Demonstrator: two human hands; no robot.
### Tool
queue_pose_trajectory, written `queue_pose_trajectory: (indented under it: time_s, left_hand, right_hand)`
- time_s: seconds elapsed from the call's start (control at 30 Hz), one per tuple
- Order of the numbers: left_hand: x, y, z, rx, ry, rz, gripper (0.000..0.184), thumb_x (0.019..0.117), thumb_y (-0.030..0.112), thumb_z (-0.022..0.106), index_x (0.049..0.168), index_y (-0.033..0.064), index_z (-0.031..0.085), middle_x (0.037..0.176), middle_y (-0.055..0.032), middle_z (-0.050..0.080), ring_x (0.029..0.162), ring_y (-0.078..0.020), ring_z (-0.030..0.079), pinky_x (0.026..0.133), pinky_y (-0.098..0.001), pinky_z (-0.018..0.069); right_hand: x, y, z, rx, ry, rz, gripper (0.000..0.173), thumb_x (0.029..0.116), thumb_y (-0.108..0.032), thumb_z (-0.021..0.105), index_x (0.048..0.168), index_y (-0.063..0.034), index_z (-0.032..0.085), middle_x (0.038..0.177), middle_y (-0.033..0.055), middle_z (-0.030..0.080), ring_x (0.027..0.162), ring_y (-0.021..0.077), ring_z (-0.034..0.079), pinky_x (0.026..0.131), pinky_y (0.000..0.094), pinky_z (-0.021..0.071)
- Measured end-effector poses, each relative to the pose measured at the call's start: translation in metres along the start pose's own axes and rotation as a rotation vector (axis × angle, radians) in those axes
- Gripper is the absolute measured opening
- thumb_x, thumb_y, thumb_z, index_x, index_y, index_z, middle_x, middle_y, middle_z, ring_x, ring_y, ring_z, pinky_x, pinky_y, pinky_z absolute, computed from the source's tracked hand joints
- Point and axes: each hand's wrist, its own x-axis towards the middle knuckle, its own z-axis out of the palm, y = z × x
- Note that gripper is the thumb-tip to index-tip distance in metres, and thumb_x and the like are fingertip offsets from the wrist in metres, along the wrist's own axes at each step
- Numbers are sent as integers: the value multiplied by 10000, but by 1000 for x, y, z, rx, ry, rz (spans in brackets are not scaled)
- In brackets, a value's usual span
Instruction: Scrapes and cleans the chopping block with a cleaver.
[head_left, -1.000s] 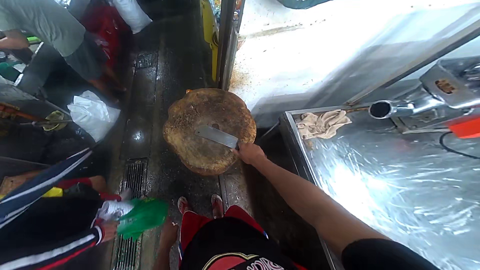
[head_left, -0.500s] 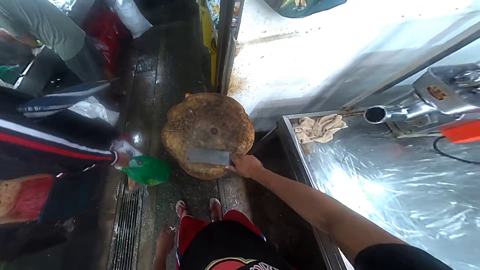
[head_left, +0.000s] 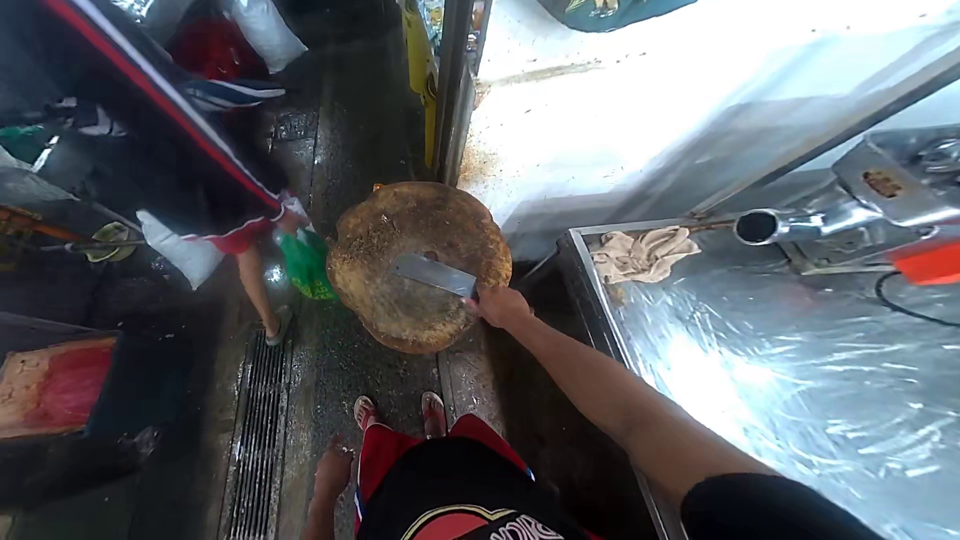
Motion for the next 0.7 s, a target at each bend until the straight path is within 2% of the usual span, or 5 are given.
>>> queue_pose_trajectory:
  time_s: [0.17,0.23,0.33,0.5,0.7]
  left_hand:
    - [-4,-2,-5,-34,21,0,597,998,273,645,1536,107,446,1226,-253,689,1106,-406,694,966,-594,547]
    - [-9,-4,-6,-15,6,-24,595,1009,286,641,1537,100,438,1267,-260,673,1154,-414,675,992,-596,533]
    - [-11,-6,-5,-15,13,-38,602,1004,277,644,1543,114,431,1248,-255,681,1123,-406,689,971,-592,546]
    - [-10,-4,3,-10,6,-20,593,1007,278,622,1540,102,431,1201,-248,699,1082,-407,703,945,-597,557]
    - [-9,-4,3,3,-9,1,596,1001,256,619,1544,107,424,1220,-247,690,1075,-401,702,940,-596,557]
  right_hand:
    - [-27,-15,17,-122,-22,-171,806,1011,-745,298,1344,-69,584,1234,240,681,1162,453,664,921,652,539]
    - [-17,-10,13,-74,-14,-118,805,1014,-733,314,1369,-60,578,1267,251,668,1185,456,653,936,661,529]
    - [0,-8,2,1,12,17,819,1014,-736,299,1393,-58,558,1285,250,660,1203,444,650,940,650,536]
    - [-28,-20,15,-119,-31,-151,813,1007,-753,287,1325,-71,594,1227,233,684,1166,442,665,921,649,540]
    - [-4,-14,4,27,-8,-4,824,1015,-738,284,1363,-54,586,1284,247,659,1208,442,645,950,659,529]
